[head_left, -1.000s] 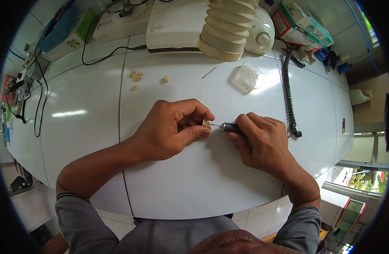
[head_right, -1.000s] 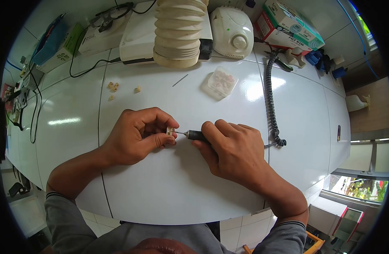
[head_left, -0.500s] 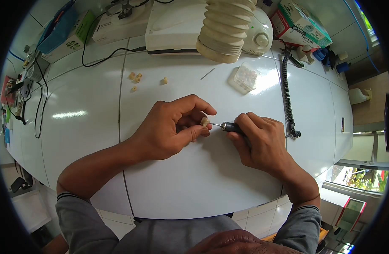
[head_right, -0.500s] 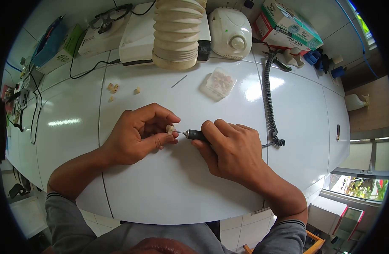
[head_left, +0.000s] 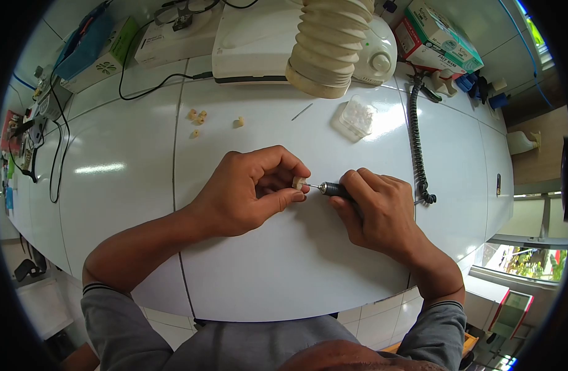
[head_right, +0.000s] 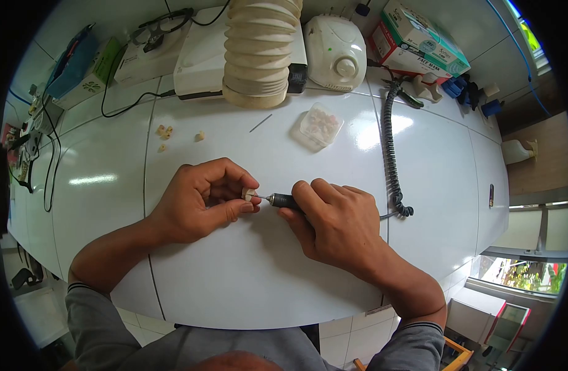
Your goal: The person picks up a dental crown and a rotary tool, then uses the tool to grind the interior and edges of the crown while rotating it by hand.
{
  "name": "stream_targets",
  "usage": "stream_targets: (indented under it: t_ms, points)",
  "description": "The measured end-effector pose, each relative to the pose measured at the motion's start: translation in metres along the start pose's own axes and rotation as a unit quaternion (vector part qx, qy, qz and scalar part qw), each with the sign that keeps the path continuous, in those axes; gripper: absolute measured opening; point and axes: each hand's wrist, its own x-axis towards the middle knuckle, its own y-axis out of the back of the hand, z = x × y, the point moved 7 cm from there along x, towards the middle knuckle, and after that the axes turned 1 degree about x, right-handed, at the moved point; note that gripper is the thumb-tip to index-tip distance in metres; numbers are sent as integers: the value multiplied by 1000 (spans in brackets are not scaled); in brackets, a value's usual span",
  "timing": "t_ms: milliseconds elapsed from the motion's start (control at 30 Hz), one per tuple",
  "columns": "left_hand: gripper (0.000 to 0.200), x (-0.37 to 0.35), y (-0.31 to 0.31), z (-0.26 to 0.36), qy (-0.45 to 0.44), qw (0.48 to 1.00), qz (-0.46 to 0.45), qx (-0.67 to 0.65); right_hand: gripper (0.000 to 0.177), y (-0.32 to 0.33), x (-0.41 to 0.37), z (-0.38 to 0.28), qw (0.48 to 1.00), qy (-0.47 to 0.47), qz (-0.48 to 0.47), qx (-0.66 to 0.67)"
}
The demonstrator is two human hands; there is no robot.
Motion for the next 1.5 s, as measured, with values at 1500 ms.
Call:
stream_targets:
  t_ms: [1500]
  points:
    - [25, -1, 0, 2, -2, 1000, -10, 16, 27, 3, 1, 4, 1000, -5, 4, 19]
